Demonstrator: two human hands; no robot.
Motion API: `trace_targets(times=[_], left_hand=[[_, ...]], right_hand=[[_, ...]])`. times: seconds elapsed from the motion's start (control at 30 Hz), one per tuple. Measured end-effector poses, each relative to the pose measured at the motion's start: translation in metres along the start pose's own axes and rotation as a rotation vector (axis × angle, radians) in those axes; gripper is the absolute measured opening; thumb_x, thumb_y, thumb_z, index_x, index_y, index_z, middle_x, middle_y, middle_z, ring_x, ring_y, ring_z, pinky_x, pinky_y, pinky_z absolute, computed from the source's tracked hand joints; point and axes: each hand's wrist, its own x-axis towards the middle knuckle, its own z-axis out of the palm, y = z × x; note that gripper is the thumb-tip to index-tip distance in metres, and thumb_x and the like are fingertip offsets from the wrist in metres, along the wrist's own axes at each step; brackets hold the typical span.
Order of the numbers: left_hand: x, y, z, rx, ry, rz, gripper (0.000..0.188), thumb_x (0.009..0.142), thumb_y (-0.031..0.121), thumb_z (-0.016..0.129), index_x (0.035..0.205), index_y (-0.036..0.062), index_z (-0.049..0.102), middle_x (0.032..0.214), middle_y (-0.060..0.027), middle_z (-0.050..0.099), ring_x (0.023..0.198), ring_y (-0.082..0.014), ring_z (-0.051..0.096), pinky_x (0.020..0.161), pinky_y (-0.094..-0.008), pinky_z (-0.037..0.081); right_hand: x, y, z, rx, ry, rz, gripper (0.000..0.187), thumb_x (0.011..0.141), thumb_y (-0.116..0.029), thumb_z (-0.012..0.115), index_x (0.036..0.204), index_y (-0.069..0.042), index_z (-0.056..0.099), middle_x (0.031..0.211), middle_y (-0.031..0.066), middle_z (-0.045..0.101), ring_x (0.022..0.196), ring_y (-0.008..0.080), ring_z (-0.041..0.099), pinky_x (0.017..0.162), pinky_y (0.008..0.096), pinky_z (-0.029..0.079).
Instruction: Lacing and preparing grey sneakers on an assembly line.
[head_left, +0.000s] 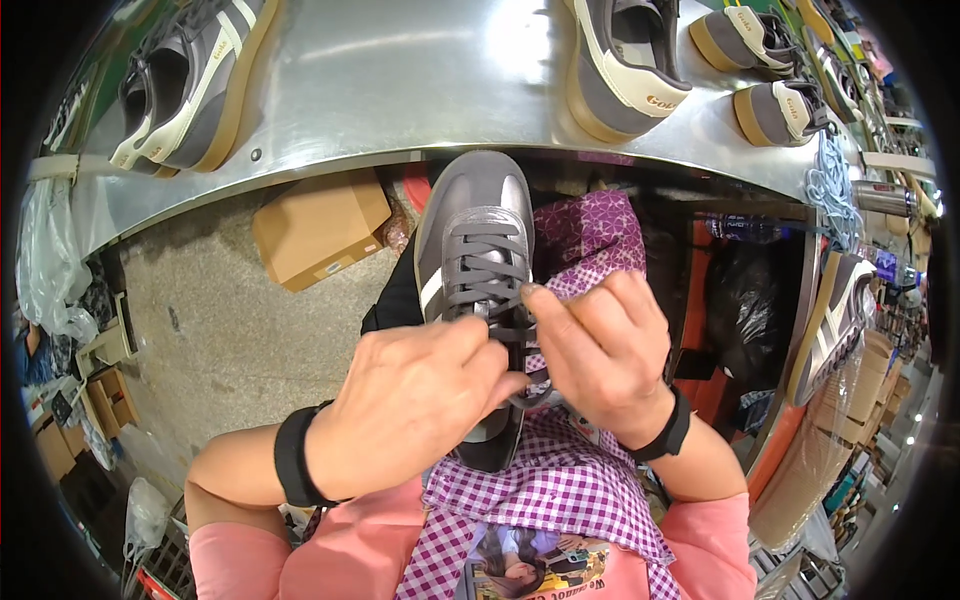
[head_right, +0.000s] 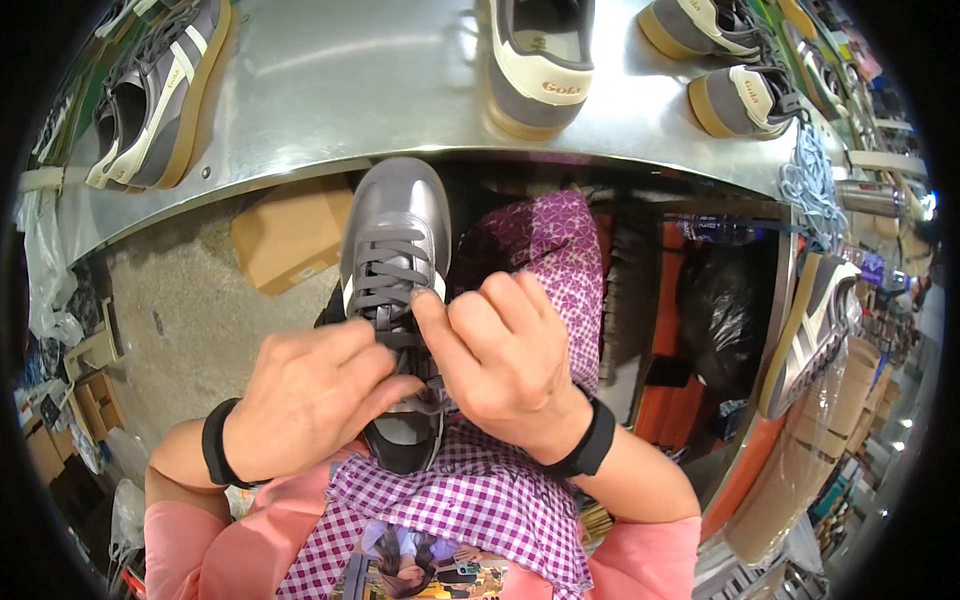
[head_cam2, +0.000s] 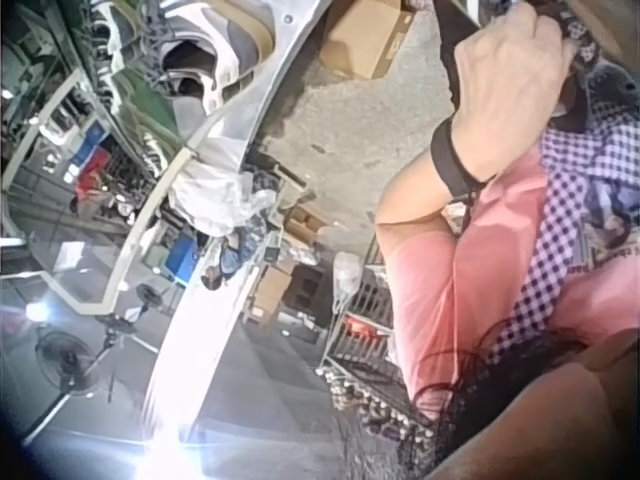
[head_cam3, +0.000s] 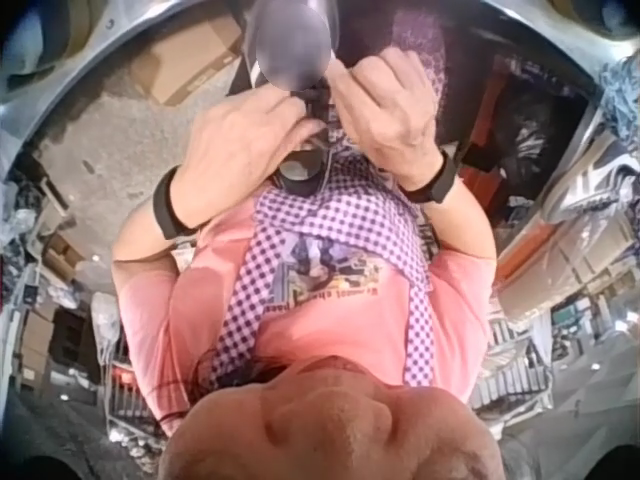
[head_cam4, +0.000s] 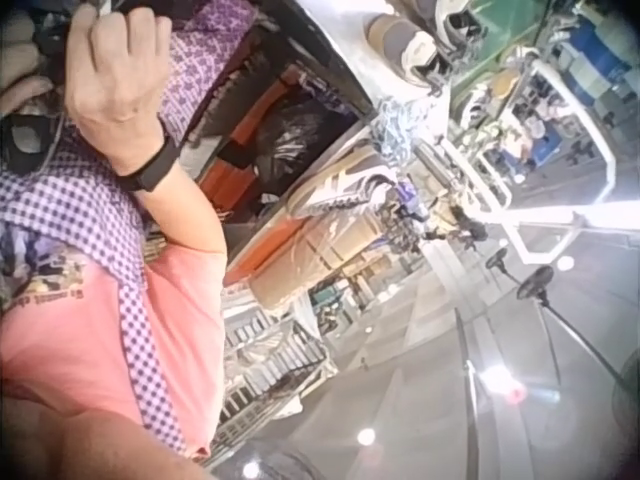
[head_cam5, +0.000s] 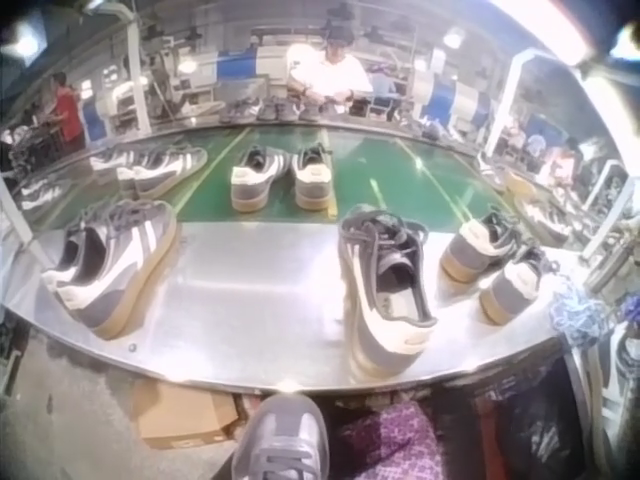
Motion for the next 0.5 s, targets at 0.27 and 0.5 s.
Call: trace_targets(times=[0.27,0.5], left_hand=[[-0.017,-0.043,-0.022,-0.837,-0.272,0.205,0.014,0.078,0.017,0.074,0.071,0.0075,0.066,0.068,-0.0031,0.061,0.060,-0.0201,0.056,0.057,-0.0324,0.038],[-0.031,-0.047,-0.025,-0.665,-0.144,-0.105,0.010,0.083,0.014,0.071,0.082,0.0041,0.068,0.069,-0.0067,0.059,0.060,-0.0238,0.056,0.055,-0.0343,0.040]], right_hand=[[-0.014,-0.013,-0.008,0.477,-0.156,0.590,0.015,0.085,-0.011,0.066,0.093,0.001,0.062,0.085,0.0133,0.058,0.077,0.0312,0.056,0.070,0.0384,0.046],[-0.022,0.001,-0.024,1.255,-0.008,0.704,0.007,0.087,-0.005,0.065,0.090,0.002,0.064,0.098,0.0083,0.060,0.091,0.0144,0.056,0.081,0.0268,0.044]])
